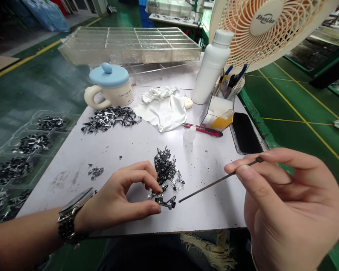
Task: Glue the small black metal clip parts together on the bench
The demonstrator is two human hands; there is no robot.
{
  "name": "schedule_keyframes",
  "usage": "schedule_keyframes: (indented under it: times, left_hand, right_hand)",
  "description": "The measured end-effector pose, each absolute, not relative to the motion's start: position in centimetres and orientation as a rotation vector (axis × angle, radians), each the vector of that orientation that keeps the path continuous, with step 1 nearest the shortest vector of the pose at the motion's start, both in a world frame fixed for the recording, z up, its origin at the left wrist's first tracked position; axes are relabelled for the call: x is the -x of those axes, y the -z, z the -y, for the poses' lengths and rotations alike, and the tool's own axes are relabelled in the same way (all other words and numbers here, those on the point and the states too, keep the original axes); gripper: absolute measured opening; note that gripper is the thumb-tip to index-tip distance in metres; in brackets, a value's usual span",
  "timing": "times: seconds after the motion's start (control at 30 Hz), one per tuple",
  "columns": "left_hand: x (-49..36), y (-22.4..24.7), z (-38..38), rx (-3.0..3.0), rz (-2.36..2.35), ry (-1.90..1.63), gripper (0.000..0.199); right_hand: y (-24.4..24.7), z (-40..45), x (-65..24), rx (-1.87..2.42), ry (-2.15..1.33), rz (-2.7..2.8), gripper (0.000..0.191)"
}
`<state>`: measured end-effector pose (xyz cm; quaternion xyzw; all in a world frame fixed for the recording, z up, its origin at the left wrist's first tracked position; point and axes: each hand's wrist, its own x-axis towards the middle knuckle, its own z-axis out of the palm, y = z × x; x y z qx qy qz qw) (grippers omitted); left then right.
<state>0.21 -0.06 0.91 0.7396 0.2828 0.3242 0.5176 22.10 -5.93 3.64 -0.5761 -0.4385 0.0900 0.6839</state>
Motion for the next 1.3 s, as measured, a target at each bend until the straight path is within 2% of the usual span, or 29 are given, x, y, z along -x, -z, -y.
schedule_keyframes:
  times: [0.3,0.7,0.93,1.23,1.3]
  left_hand:
    - [-0.12,-0.44,0.35,-1.705,-0.677,-0.756,0.021]
    - [0.00,-1.06,0.28,-1.685,-0.710,-0.687,0.022]
    - [0.00,-0.72,0.39,-1.682,-0.690,-0.740,0.022]
    - [-0.07,-0.59,0.21,-1.688,-0.698,-0.723,0.022]
    - [-0.04,-0.55,0.19,-1.681,-0.702,-0.719,0.021]
  right_hand:
    - [-3.59,6.41,-21.68,1.276,-0.320,0.992,0.034]
    - [-3.55,5.77,-22.30,1.204,-0.215,0.984,0.030]
    - [-3.84,6.51,-21.53,1.324,-0.327,0.992,0.031]
    - [-3.67,6.19,-21.45,1.302,-0.276,0.983,0.033]
    - [-3.82,5.75,-22.01,1.326,-0.147,0.965,0.032]
